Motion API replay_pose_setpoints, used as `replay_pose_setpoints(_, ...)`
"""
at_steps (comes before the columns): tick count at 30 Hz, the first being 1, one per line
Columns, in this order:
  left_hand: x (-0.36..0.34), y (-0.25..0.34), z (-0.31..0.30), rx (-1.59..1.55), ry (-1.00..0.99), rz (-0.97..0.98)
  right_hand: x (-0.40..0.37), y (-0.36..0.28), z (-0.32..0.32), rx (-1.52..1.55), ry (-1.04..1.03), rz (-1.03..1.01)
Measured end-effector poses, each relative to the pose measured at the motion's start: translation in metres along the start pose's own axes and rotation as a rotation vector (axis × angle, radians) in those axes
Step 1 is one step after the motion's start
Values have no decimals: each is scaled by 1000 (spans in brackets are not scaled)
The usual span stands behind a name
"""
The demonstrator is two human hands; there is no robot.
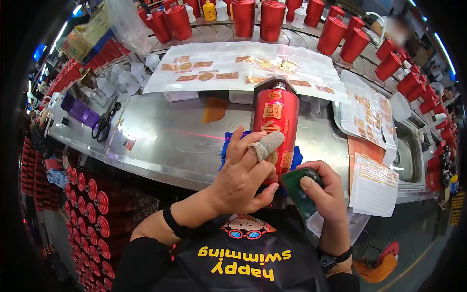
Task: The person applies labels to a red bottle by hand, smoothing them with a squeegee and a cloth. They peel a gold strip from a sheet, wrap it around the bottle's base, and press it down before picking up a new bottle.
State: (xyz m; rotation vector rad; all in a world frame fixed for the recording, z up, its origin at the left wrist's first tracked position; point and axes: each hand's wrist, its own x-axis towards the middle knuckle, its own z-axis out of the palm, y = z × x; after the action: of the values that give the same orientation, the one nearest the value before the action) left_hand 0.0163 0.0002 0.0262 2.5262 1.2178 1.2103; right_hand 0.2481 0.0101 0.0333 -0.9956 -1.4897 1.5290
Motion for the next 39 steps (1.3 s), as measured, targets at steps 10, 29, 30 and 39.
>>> replay_pose_setpoints(10, -8, -5, 6, -98, 105, -36, 13, -8, 16, -761, -23, -664)
replay_pose_setpoints(29, -44, -32, 5, 66, 153, -66, 23, -14, 26, -1010, -18, -827)
replay_pose_setpoints(30, -44, -32, 6, 55, 155, -69, 23, -14, 25, -1018, -19, -826)
replay_pose_setpoints(39, -43, -32, 7, -26, 112, -114, 23, -15, 18, -1045, -40, -831)
